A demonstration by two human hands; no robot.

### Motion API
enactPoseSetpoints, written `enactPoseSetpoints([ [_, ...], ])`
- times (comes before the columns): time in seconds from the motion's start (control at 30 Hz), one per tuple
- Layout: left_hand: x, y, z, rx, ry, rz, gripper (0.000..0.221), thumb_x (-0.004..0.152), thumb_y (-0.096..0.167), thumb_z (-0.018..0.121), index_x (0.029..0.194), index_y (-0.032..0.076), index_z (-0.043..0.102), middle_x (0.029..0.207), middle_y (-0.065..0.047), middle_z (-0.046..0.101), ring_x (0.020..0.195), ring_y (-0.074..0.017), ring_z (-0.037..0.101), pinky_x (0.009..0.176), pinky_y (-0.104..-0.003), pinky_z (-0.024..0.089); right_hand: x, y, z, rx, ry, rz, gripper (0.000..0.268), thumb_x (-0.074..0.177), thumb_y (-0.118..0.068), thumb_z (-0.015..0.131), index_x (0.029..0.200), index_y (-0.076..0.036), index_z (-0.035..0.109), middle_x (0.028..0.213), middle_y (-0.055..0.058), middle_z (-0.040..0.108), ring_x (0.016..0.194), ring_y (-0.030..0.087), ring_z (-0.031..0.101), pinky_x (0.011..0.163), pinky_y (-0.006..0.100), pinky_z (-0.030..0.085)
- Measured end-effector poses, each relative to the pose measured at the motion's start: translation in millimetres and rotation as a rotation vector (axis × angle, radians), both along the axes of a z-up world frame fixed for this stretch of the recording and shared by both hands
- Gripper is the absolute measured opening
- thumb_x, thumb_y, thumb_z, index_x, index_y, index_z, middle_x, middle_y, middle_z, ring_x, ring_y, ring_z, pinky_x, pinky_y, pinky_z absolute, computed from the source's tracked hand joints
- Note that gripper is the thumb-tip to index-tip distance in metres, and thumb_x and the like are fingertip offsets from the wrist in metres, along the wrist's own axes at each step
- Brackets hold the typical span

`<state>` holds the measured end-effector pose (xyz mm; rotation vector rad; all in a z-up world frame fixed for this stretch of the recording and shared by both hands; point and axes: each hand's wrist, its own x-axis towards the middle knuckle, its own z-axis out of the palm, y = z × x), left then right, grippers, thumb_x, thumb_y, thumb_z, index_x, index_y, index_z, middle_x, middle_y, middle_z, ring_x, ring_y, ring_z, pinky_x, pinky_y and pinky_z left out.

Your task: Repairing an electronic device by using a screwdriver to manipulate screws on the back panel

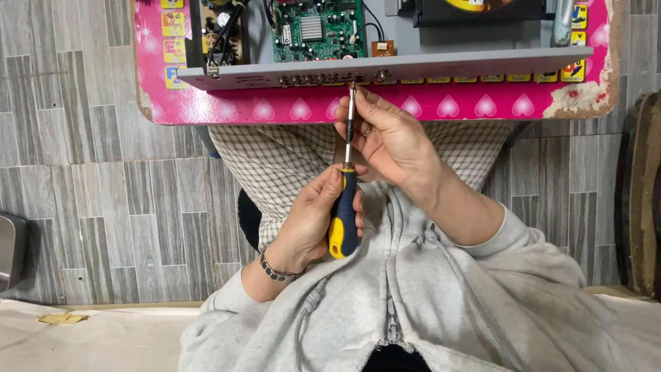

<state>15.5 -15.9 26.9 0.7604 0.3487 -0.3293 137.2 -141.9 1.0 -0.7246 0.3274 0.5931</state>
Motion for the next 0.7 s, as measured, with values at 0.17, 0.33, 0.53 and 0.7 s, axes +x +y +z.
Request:
enactPoseSetpoints([
  [0.17, 6.5, -3.0, 10.6, -0.040, 0.050, 0.002, 0.040, 0.106, 0.033, 0.045, 0.121, -0.002, 0.057, 0.066, -0.014, 0.056, 0.052, -0.0223, 0.064, 0.046, -0.035, 0.061, 3.3, -5.4, 5.9, 0.019, 0.007, 0.001, 0.022, 0.094, -0.012, 0.069, 0.116, -0.007, 0.068, 0.108, 0.013, 0.076, 0.097, 0.022, 0.076, 0.091, 0.038, 0.064],
  [0.33, 9.4, -7.0, 11.4, -0.056, 0.051, 0.022, 0.040, 0.106, 0.033, 0.045, 0.121, -0.002, 0.057, 0.067, -0.013, 0.056, 0.052, -0.0222, 0.065, 0.046, -0.035, 0.061, 6.8, -6.7, 4.1, 0.021, 0.000, 0.001, 0.024, 0.095, -0.012, 0.069, 0.118, -0.006, 0.067, 0.111, 0.014, 0.075, 0.100, 0.022, 0.075, 0.093, 0.039, 0.063],
  [0.53, 10.1, -8.1, 9.0, -0.061, 0.045, 0.016, 0.039, 0.106, 0.034, 0.046, 0.121, -0.001, 0.058, 0.068, -0.013, 0.056, 0.054, -0.0222, 0.066, 0.047, -0.035, 0.062, 6.3, -8.4, 6.0, 0.031, -0.007, 0.000, 0.027, 0.096, -0.011, 0.067, 0.122, -0.005, 0.066, 0.114, 0.014, 0.074, 0.102, 0.023, 0.074, 0.094, 0.040, 0.062],
  [0.7, 11.4, -9.5, 10.7, -0.058, 0.042, 0.006, 0.038, 0.106, 0.033, 0.045, 0.121, 0.000, 0.058, 0.069, -0.012, 0.057, 0.055, -0.0219, 0.067, 0.049, -0.034, 0.062, 8.1, -10.8, 3.9, 0.031, -0.009, 0.012, 0.029, 0.096, -0.012, 0.067, 0.124, -0.005, 0.065, 0.116, 0.015, 0.073, 0.104, 0.024, 0.073, 0.096, 0.040, 0.062],
])
